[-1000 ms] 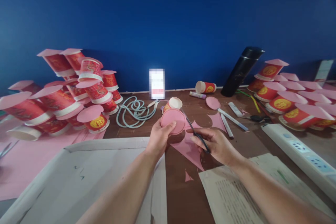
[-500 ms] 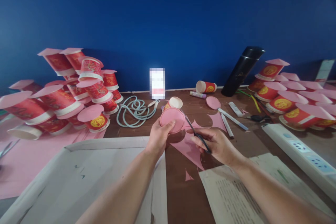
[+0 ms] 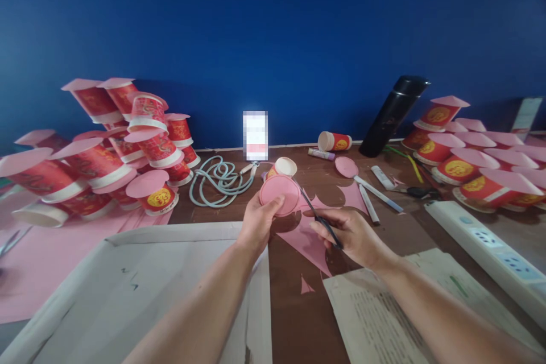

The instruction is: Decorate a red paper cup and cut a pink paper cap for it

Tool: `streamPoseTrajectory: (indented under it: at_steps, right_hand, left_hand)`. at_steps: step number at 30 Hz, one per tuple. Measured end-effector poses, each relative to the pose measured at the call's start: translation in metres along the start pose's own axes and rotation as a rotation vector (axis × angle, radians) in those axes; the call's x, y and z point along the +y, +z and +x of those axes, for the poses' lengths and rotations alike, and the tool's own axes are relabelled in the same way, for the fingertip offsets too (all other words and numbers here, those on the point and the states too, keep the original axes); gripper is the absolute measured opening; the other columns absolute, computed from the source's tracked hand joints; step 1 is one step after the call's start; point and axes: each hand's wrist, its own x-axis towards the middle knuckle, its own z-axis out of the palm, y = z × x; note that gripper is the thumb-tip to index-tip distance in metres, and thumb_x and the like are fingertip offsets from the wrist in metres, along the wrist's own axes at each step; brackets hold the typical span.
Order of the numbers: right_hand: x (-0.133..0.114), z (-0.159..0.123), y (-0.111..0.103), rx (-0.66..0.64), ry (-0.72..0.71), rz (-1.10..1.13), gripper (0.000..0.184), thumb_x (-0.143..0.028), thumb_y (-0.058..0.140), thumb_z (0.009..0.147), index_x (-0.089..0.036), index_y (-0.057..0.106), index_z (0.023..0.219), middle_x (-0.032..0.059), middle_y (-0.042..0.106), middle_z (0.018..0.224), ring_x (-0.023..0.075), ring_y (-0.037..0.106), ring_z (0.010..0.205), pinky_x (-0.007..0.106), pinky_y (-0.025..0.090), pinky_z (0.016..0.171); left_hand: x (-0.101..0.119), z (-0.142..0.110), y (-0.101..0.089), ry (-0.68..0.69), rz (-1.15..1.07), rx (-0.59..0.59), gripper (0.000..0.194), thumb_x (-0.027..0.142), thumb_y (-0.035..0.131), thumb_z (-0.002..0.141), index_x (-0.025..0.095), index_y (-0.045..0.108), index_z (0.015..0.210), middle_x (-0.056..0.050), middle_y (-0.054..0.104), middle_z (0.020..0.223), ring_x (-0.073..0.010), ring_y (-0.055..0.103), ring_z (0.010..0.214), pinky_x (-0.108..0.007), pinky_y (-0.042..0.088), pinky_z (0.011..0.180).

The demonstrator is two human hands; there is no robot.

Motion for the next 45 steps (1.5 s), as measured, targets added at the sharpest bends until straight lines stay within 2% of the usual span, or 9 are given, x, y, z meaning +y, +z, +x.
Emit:
streamPoseTrajectory:
  at_steps: [5,14,19,26,30,35,45]
  right_hand:
    - [0.0018,0.0008,-0.0001,0.002,-0.002,-0.012,0.028,-0.041,0.063,0.087,-0.014,0.068,0.081,-0.0031,0.049,0.061,0.0065,0.046,0.054,0.020,0.036,0.050]
    - [-0.0029,0.0015,0.0018,0.036,-0.010,-0.033,0.036,-0.048,0.061,0.087,-0.013,0.071,0.089,-0.0021,0.048,0.060,0.0080,0.045,0.052,0.022,0.036,0.048]
    - [-0.0037,0.0027,0.0005,0.065,0.023,-0.023,0.036,-0.047,0.063,0.086,-0.014,0.071,0.099,-0.0020,0.051,0.062,0.0087,0.049,0.054,0.022,0.039,0.050]
    - [-0.0052,0.0046,0.0003,0.096,0.065,-0.006,0.048,-0.051,0.064,0.083,-0.014,0.069,0.113,-0.0017,0.054,0.061,0.0103,0.050,0.056,0.023,0.040,0.052]
    - [-0.0058,0.0040,0.0006,0.089,0.075,-0.003,0.050,-0.053,0.065,0.082,-0.014,0.069,0.113,-0.0016,0.053,0.061,0.0108,0.049,0.056,0.023,0.039,0.052]
    - [-0.0059,0.0028,0.0006,0.076,0.053,0.002,0.047,-0.052,0.065,0.083,-0.015,0.069,0.113,-0.0020,0.052,0.062,0.0106,0.049,0.057,0.022,0.039,0.051]
    - [-0.0029,0.0025,0.0009,0.067,0.037,-0.008,0.044,-0.050,0.065,0.083,-0.015,0.071,0.108,-0.0014,0.053,0.062,0.0109,0.051,0.057,0.022,0.040,0.052]
  left_hand:
    - [0.0015,0.0006,0.0012,-0.009,0.004,0.017,0.045,0.035,0.078,0.067,0.010,0.066,0.102,-0.011,0.072,0.092,-0.0219,0.067,0.079,-0.036,0.052,0.078]
    - [0.0005,0.0003,0.0006,-0.016,-0.007,0.021,0.044,0.036,0.079,0.066,0.012,0.067,0.100,-0.010,0.072,0.090,-0.0213,0.067,0.077,-0.036,0.053,0.076]
    - [0.0006,0.0011,-0.0008,-0.015,-0.031,-0.002,0.042,0.036,0.079,0.067,0.012,0.067,0.100,-0.009,0.072,0.088,-0.0188,0.066,0.074,-0.033,0.052,0.073]
    - [0.0059,0.0014,0.0027,-0.029,-0.058,0.019,0.037,0.033,0.080,0.066,0.014,0.066,0.094,-0.004,0.069,0.080,-0.0126,0.061,0.065,-0.026,0.047,0.065]
    - [0.0074,0.0012,0.0043,-0.037,-0.027,0.057,0.036,0.034,0.081,0.062,0.013,0.065,0.086,0.000,0.063,0.068,-0.0085,0.052,0.056,-0.022,0.040,0.056]
    - [0.0071,0.0005,0.0046,-0.030,-0.016,0.030,0.033,0.036,0.080,0.062,0.014,0.061,0.079,0.004,0.054,0.059,-0.0053,0.042,0.049,-0.021,0.032,0.050]
    - [0.0017,0.0011,0.0024,-0.038,0.000,0.009,0.036,0.037,0.081,0.063,0.014,0.064,0.085,0.001,0.060,0.069,-0.0060,0.047,0.053,-0.020,0.036,0.052]
